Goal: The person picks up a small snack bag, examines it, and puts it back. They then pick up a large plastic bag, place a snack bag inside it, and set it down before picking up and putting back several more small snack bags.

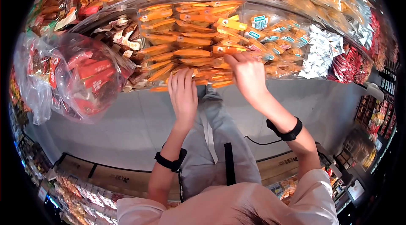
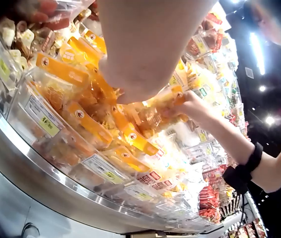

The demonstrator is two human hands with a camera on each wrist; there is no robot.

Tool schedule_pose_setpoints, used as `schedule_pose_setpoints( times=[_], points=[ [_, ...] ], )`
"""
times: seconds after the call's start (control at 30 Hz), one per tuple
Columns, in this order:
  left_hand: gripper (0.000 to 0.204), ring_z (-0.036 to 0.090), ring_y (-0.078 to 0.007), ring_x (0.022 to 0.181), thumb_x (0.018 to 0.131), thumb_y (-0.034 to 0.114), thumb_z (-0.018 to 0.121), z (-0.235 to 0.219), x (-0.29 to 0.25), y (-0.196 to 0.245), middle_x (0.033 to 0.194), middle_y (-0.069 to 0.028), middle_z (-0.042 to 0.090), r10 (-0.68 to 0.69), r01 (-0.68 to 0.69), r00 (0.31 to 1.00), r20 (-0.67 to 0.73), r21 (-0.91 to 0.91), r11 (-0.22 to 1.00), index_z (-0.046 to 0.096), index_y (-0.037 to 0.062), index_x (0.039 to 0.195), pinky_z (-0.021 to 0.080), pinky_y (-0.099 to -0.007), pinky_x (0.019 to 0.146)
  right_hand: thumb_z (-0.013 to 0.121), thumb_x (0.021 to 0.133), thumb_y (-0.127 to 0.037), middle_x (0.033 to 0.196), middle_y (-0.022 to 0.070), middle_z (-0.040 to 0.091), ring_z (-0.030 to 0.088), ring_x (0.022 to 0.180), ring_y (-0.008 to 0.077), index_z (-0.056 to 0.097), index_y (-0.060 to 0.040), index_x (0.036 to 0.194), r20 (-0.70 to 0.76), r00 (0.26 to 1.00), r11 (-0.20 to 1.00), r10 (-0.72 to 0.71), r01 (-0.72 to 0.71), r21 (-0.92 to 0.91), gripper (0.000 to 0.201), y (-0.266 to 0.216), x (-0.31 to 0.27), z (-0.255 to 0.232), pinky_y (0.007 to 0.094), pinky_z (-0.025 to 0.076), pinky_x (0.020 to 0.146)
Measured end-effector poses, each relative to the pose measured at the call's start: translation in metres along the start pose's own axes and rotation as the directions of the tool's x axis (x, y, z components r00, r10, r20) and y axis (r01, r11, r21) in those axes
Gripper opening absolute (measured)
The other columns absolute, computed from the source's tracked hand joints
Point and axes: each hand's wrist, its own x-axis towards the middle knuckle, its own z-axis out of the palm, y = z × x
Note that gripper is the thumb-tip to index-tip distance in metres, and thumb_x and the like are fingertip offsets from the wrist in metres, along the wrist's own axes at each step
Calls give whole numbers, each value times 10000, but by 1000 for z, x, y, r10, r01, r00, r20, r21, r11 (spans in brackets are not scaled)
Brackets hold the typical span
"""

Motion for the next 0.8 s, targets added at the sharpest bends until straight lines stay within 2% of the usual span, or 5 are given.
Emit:
schedule_pose_setpoints(
  times=[0.07, 0.17, 0.47, 0.7, 0.8],
  points=[
    [325, 479, -292, 1101, 826, 57, 582, -1, 6, -6, 1176, -113, 527, 96, -96, 988, 117, -8, 995, 561, 33, 1150, 337, -435, 994, 593, 674, -46, 839, 90, 635, 633, 792, 245, 642, -33, 936, -3, 1000, 1000, 7, -7, -8, 267, 5, -4, -2, 333, 528, 638],
    [357, 485, -277, 1083, 820, 78, 593, 9, 12, 0, 1145, -109, 537, 167, -165, 977, 133, -31, 986, 554, 21, 1170, 342, -426, 982, 588, 671, -20, 896, 93, 653, 632, 828, 252, 643, -32, 939, 24, 1000, 1000, 7, -8, 3, 274, 7, -10, 7, 347, 530, 649],
    [303, 497, -279, 1072, 830, 115, 578, 23, 12, 15, 1086, -128, 555, 118, -111, 990, 76, -88, 990, 563, 0, 1109, 333, -427, 994, 598, 654, -2, 866, 69, 650, 623, 816, 238, 644, -46, 946, 32, 996, 996, 84, -84, -14, 299, 9, -10, -4, 345, 526, 631],
    [190, 534, -308, 993, 821, 83, 578, 47, -1, 18, 1019, -137, 570, 143, -131, 983, 116, -104, 986, 603, -7, 987, 325, -483, 1010, 603, 647, -81, 762, 88, 593, 601, 805, 232, 600, -21, 825, 67, 979, 979, -194, 198, -49, 188, 0, -6, 45, 313, 521, 630],
    [173, 546, -306, 964, 823, 66, 570, 42, -5, 20, 996, -133, 569, 139, -124, 985, 105, -140, 982, 603, -12, 974, 331, -490, 1016, 596, 650, -84, 821, 55, 603, 595, 849, 220, 613, -51, 894, 130, 975, 982, -178, 184, -35, 247, -1, -7, 70, 322, 527, 646]
  ],
)
